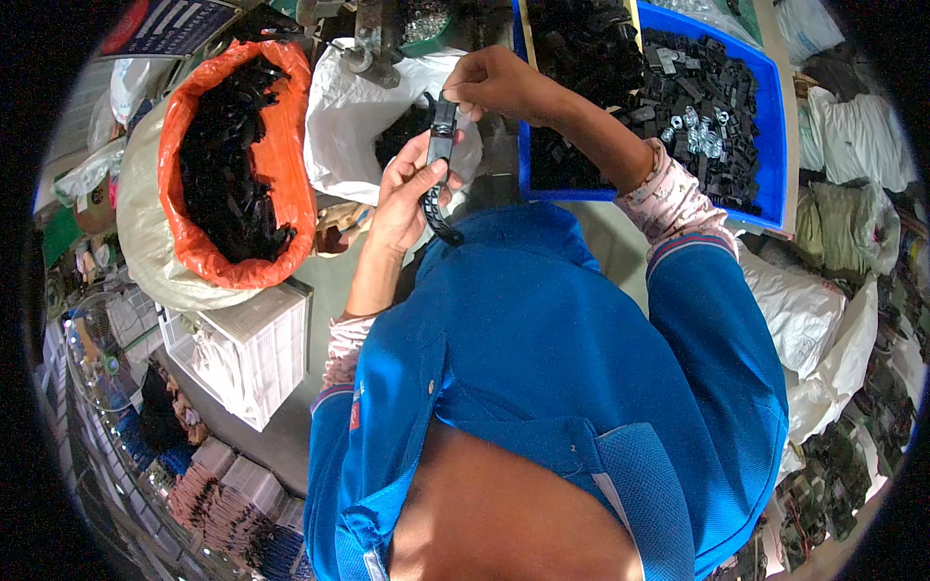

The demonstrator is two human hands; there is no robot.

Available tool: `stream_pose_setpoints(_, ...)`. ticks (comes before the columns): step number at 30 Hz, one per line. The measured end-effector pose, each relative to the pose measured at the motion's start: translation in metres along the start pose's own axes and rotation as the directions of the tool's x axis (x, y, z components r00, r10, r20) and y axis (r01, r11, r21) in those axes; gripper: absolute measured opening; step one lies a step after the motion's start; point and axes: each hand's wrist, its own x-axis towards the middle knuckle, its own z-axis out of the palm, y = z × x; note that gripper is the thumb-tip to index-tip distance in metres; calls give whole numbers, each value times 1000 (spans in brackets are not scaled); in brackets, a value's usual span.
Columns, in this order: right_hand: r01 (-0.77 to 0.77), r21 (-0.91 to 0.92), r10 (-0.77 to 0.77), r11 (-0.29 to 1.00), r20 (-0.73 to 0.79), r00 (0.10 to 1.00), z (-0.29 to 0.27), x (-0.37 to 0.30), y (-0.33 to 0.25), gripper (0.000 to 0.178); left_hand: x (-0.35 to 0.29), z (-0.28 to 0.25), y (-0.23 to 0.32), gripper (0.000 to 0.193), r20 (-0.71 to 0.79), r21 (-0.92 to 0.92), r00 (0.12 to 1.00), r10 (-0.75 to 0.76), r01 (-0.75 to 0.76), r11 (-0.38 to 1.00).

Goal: The person picks small black plastic components from a blue bin, attaches a metal spring to each, and places the assembled units into a white sack. The process is repeated continuously.

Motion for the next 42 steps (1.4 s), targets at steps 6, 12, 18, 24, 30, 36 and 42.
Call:
stream_pose_setpoints(6,-9,-3,9,1000,-3,1000,2,-1,0,20,2,4,0,42,-38,-22,999,25,-26,999)
stream_pose_setpoints(12,-35,51,34,998,18,999,2,-5,2,20,3,0,4,39,-27,45,1000,-2,3,999)
stream_pose_setpoints(18,0,65,0,998,1,1000,4,-8,5,19,3,1,3,35,-26,58,1000,-2,4,998)
stream_pose_setpoints(24,-21,65,22,998,-16,1000,6,-11,7,20,8,-2,7,32,-17,63,999,-33,34,997)
stream_pose_setpoints(30,-3,102,5,995,-20,1000,3,-17,4,24,11,1,10,32,-6,103,1000,-20,20,995)
stream_pose_setpoints(36,19,137,-13,990,-43,999,8,-31,-2,24,20,4,12,33,25,144,999,31,-34,989)
stream_pose_setpoints(42,75,219,-60,973,-74,995,12,-49,6,31,24,4,8,35,37,279,986,160,-164,946)
